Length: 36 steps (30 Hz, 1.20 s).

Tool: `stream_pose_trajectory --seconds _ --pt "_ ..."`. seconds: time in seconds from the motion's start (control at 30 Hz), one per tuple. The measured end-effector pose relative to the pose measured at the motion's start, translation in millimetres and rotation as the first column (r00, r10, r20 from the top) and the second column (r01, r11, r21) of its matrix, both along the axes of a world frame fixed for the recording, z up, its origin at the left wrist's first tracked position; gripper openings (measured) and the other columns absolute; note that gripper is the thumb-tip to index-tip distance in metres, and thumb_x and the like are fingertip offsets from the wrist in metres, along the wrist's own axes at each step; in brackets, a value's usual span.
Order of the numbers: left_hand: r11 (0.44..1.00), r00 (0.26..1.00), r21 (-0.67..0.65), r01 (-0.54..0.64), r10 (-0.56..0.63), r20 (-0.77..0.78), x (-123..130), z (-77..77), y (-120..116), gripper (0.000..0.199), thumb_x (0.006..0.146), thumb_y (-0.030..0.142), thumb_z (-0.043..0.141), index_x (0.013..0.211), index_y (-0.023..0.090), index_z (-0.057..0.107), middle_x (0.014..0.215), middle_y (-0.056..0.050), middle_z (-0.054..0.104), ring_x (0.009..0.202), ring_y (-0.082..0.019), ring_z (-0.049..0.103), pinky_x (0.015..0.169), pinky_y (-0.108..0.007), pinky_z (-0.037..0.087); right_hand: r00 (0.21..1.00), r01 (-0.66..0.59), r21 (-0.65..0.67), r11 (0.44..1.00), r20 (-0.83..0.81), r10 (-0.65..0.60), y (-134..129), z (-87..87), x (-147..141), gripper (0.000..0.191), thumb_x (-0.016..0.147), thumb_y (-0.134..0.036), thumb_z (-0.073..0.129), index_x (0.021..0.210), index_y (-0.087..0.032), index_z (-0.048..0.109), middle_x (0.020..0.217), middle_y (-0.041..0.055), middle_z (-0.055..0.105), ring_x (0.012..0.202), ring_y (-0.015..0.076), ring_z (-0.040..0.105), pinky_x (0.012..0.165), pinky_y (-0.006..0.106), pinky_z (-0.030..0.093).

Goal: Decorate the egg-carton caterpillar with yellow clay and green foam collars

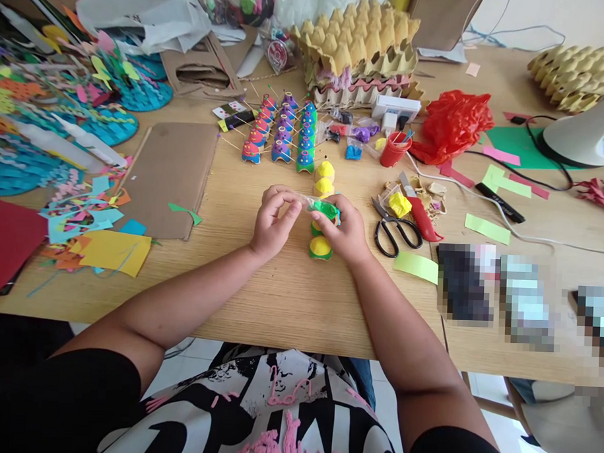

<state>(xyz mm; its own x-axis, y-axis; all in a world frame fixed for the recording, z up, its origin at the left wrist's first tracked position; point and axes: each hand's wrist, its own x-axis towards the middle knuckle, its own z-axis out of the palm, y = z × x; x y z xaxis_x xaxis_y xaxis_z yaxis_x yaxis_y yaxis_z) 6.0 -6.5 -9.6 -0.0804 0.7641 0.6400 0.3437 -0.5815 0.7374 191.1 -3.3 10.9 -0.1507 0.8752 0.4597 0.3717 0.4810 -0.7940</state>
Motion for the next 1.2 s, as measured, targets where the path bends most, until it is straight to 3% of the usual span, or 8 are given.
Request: stream_pose_trajectory --seconds 0.13,0.3,0.6,0.87,0.97,1.2 --pt "0.999 0.999 -0.025 0.036 -0.037 -0.04 2 -0.7 -1 0.034 0.103 0.056 0.061 0.093 0.025 0.07 0.105 -0.006 0.071 0.11 -0.023 0.066 0.105 -0.042 0.048 0.99 0.016 -0.081 0.997 -0.141 -0.027 0 1.6 0 0.059 0.088 -0.082 0.063 0.079 -0.024 0.055 0.069 -0.0032 0.054 0.064 0.014 0.049 0.063 0.031 0.045" --pt "0.997 0.996 0.021 0.074 -0.073 -0.05 3 -0.9 -1 0.027 0.104 0.049 0.064 0.094 0.025 0.07 0.107 -0.006 0.071 0.111 -0.021 0.066 0.106 -0.041 0.048 0.974 0.025 -0.115 0.993 -0.22 -0.05 2 -1.4 0 0.057 0.091 -0.077 0.063 0.075 -0.024 0.053 0.063 -0.0052 0.048 0.059 0.0123 0.043 0.061 0.03 0.04" --pt "0.994 0.991 -0.036 0.1 -0.102 -0.09 2 -1.4 -2 0.029 0.102 0.051 0.064 0.093 0.025 0.072 0.112 -0.007 0.071 0.116 -0.024 0.065 0.111 -0.044 0.048 0.991 0.071 -0.055 0.996 -0.111 -0.077 1 5.4 0 0.06 0.092 -0.08 0.059 0.073 -0.024 0.052 0.065 -0.0032 0.05 0.063 0.0131 0.045 0.061 0.03 0.042" --pt "0.982 0.98 -0.03 0.188 -0.19 -0.052 -1 1.9 -4 0.029 0.105 0.046 0.061 0.093 0.026 0.077 0.113 -0.008 0.07 0.118 -0.025 0.065 0.111 -0.047 0.048 0.996 0.068 0.028 0.997 -0.061 -0.066 3 -2.1 -1 0.053 0.095 -0.073 0.061 0.076 -0.024 0.052 0.068 -0.0031 0.051 0.064 0.0134 0.046 0.062 0.031 0.042" --pt "0.987 0.987 -0.045 0.156 -0.157 -0.034 -2 -0.8 -1 0.029 0.106 0.045 0.058 0.099 0.026 0.079 0.115 -0.008 0.071 0.12 -0.024 0.065 0.113 -0.046 0.048 0.994 0.07 0.023 0.997 -0.081 -0.068 3 -3.7 0 0.051 0.096 -0.072 0.061 0.078 -0.024 0.053 0.071 -0.0031 0.052 0.066 0.0137 0.049 0.064 0.031 0.043" --pt "0.999 0.99 0.005 0.044 -0.043 -0.134 -3 -9.6 6 0.021 0.097 0.045 0.075 0.11 0.03 0.083 0.127 -0.008 0.072 0.126 -0.024 0.063 0.114 -0.046 0.049 0.988 0.07 -0.032 0.997 -0.135 -0.074 4 0.1 -1 0.058 0.09 -0.079 0.063 0.076 -0.024 0.052 0.068 -0.0038 0.051 0.063 0.0132 0.046 0.06 0.03 0.041"
